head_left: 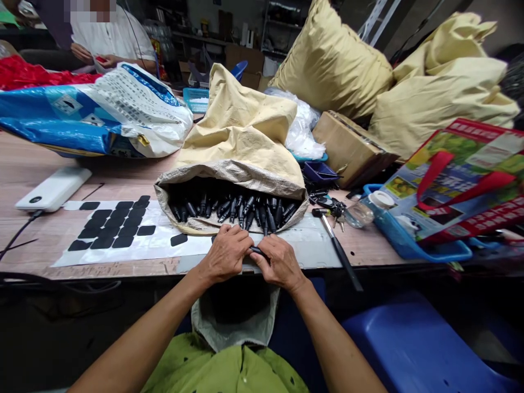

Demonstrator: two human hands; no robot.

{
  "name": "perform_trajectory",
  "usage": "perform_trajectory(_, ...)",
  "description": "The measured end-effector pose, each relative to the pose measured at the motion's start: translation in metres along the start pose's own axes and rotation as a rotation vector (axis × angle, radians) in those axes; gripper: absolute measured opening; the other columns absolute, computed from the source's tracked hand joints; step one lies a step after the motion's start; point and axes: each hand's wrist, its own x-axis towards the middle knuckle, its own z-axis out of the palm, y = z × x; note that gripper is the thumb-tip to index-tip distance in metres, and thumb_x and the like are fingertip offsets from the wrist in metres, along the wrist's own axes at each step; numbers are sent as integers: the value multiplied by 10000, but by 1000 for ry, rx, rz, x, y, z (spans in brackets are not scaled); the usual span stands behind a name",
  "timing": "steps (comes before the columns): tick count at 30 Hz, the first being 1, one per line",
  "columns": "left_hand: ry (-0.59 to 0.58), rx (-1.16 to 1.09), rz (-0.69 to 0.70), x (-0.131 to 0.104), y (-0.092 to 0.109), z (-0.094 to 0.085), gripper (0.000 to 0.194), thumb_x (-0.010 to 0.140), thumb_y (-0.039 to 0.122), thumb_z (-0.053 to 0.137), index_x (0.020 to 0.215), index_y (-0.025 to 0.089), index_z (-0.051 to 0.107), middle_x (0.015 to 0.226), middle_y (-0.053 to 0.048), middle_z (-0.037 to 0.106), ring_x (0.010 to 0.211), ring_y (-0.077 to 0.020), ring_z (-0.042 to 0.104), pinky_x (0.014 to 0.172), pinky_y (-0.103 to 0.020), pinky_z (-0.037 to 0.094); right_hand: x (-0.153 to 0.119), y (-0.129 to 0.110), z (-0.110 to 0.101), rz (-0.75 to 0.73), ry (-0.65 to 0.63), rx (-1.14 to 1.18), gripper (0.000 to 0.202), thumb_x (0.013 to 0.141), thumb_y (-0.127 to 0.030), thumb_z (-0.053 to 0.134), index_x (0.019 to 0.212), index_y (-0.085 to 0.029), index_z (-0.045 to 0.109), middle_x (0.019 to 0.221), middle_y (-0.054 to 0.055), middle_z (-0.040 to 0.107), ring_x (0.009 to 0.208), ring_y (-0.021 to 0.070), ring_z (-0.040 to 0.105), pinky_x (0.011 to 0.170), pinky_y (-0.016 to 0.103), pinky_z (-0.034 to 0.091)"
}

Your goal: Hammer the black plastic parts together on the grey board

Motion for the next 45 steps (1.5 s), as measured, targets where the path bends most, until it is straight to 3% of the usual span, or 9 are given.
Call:
perform_trajectory(9, 139, -218, -53, -37, 30, -10, 211, 1013, 240, 412, 1039, 191, 616, 932, -93, 613, 878, -252, 525, 774, -406, 402, -9, 5, -18, 177, 219, 538, 361, 1019, -437, 439, 898, -188, 671, 792, 33, 591, 748, 181, 560, 708, 316, 412)
perform_trajectory(15, -69, -318, -102, -100, 72, 32, 211, 983, 233, 492, 1160, 236, 608, 974, -73, 635, 850, -228, 618, 724, -365, 486, -8, 9, -17, 226, 256, 586, 367, 996, -455, 496, 841, -188, 694, 742, 17, 576, 713, 173, 550, 687, 303, 409)
perform_trajectory(20, -92, -352, -171, -101, 83, 37, 416, 934, 242, 574, 1346, 290, 535, 1178, -86, 631, 950, -222, 677, 812, -347, 561, -7, 7, -18, 236, 274, 549, 354, 994, -444, 506, 819, -194, 685, 725, 12, 566, 695, 170, 528, 676, 298, 405)
perform_trajectory(23, 141, -348, -154, -75, 62, 5, 317, 980, 288, 529, 1291, 270, 584, 1132, -96, 663, 990, -227, 668, 869, -351, 557, -8, 8, -16, 228, 272, 548, 350, 993, -446, 512, 819, -193, 679, 742, 18, 587, 711, 173, 545, 684, 298, 413)
perform_trajectory(26, 397, -194, -504, -40, 12, -35, 281, 979, 326, 507, 1217, 240, 629, 1141, -105, 677, 1047, -259, 655, 929, -387, 538, -8, 10, -14, 232, 276, 550, 349, 989, -447, 523, 805, -192, 676, 740, 19, 591, 708, 172, 550, 679, 296, 416)
perform_trajectory(29, 367, 20, -942, -13, -44, -62, 279, 934, 349, 522, 1087, 197, 698, 1073, -134, 697, 988, -312, 668, 874, -438, 541, -9, 11, -13, 239, 287, 553, 349, 987, -441, 527, 793, -190, 672, 732, 17, 589, 698, 168, 548, 670, 292, 412)
perform_trajectory(32, 224, 63, -1187, 3, -81, -70, 295, 866, 382, 583, 1025, 178, 724, 1047, -185, 711, 1020, -387, 670, 851, -500, 538, -8, 10, -12, 242, 305, 555, 351, 988, -435, 527, 787, -186, 672, 724, 16, 586, 694, 164, 546, 667, 290, 408)
perform_trajectory(37, 162, 56, -1282, 9, -96, -65, 424, 811, 440, 653, 1129, 160, 683, 1099, -235, 709, 1061, -436, 669, 854, -546, 534, -7, 9, -11, 259, 309, 552, 358, 985, -437, 531, 773, -186, 673, 720, 14, 591, 689, 160, 545, 668, 286, 411)
perform_trajectory(45, 2, 94, -1203, 3, -86, -74, 512, 771, 409, 707, 1235, 206, 632, 1110, -202, 708, 1068, -428, 667, 840, -529, 544, -8, 10, -11, 258, 310, 555, 359, 987, -429, 530, 772, -178, 670, 724, 17, 596, 698, 159, 548, 679, 284, 414)
